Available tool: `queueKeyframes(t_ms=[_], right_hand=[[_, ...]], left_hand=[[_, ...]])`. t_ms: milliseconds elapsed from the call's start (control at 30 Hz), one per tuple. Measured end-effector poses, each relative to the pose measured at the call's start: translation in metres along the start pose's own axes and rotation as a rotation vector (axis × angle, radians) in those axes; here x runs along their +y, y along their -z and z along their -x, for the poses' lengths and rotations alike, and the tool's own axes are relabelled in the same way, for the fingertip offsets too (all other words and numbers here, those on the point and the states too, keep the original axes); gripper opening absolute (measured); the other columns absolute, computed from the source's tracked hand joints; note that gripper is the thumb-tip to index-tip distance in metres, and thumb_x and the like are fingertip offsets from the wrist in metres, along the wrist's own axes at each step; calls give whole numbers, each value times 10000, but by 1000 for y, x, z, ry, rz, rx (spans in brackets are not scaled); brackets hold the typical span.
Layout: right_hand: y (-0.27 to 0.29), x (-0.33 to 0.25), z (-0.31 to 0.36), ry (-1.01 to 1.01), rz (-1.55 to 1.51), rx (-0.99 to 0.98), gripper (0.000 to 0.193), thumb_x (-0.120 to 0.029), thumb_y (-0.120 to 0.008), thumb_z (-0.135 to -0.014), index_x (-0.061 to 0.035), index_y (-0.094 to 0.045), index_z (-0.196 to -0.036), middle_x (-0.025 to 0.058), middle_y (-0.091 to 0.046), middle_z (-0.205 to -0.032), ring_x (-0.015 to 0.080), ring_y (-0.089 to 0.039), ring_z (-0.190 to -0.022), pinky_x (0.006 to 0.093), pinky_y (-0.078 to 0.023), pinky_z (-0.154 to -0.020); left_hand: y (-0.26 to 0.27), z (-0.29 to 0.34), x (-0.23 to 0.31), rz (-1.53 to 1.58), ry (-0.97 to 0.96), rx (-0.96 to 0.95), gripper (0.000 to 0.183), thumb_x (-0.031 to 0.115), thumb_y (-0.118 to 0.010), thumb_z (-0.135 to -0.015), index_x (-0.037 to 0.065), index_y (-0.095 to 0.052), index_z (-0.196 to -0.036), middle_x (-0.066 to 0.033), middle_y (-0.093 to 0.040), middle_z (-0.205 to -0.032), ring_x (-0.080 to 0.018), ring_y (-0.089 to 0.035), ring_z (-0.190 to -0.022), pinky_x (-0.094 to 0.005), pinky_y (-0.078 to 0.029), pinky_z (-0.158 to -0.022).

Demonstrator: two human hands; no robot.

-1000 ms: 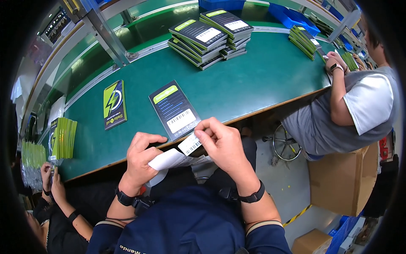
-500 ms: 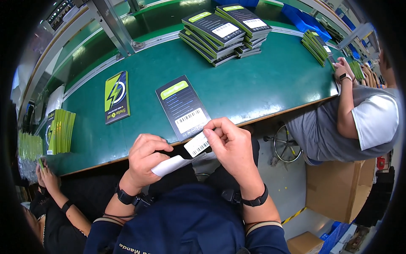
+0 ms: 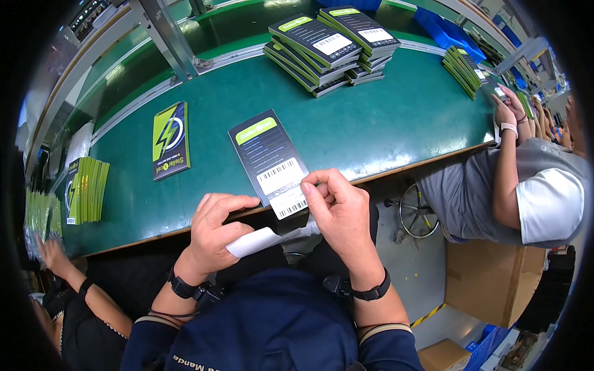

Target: Applying barcode stickers to the back of product packaging boxes on an industrial assembly line.

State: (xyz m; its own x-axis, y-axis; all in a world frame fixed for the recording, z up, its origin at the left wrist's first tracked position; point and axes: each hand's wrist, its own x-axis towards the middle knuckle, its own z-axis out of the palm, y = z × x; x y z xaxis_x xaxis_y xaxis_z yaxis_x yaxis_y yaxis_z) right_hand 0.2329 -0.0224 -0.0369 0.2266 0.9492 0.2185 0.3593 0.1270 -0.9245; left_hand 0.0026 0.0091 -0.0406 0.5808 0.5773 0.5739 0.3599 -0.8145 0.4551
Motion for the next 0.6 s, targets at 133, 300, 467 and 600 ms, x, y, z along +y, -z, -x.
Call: queueKeyframes(t_ms=[133, 300, 467, 600], right_hand=[[-1, 1, -1, -5, 17, -14, 47, -13, -701, -924, 7, -674, -955, -8, -606, -637, 19, -529, -562, 200, -430, -531], [-1, 1, 0, 9, 27, -4, 40, -12, -698, -924, 5, -673, -951, -10, -595, -625, 19, -526, -555, 199, -424, -523], [-2, 0, 1, -3, 37, -6, 39, -13, -697, -925, 5, -673, -951, -10, -595, -627, 18, -526, -556, 199, -425, -523], [-2, 0, 2, -1, 46, -3, 44, -15, -698, -925, 7, -673, -954, -8, -601, -632, 17, -528, -561, 199, -426, -525]], left_hand=[[-2, 0, -2, -2, -2, 8, 191, 172, -830, -665, 90, -664, -711, -81, -705, -1136, -277, -651, -934, -371, -466, -771], [-2, 0, -1, -10, -5, 2, 186, 169, -825, -665, 90, -663, -709, -76, -705, -1136, -277, -649, -938, -372, -466, -773], [-3, 2, -1, -17, -11, 9, 182, 164, -822, -664, 90, -661, -708, -74, -705, -1135, -277, -648, -942, -373, -467, -776], [-4, 3, -2, -25, -9, 12, 180, 160, -819, -667, 89, -659, -705, -72, -706, -1133, -277, -649, -942, -375, -468, -777]])
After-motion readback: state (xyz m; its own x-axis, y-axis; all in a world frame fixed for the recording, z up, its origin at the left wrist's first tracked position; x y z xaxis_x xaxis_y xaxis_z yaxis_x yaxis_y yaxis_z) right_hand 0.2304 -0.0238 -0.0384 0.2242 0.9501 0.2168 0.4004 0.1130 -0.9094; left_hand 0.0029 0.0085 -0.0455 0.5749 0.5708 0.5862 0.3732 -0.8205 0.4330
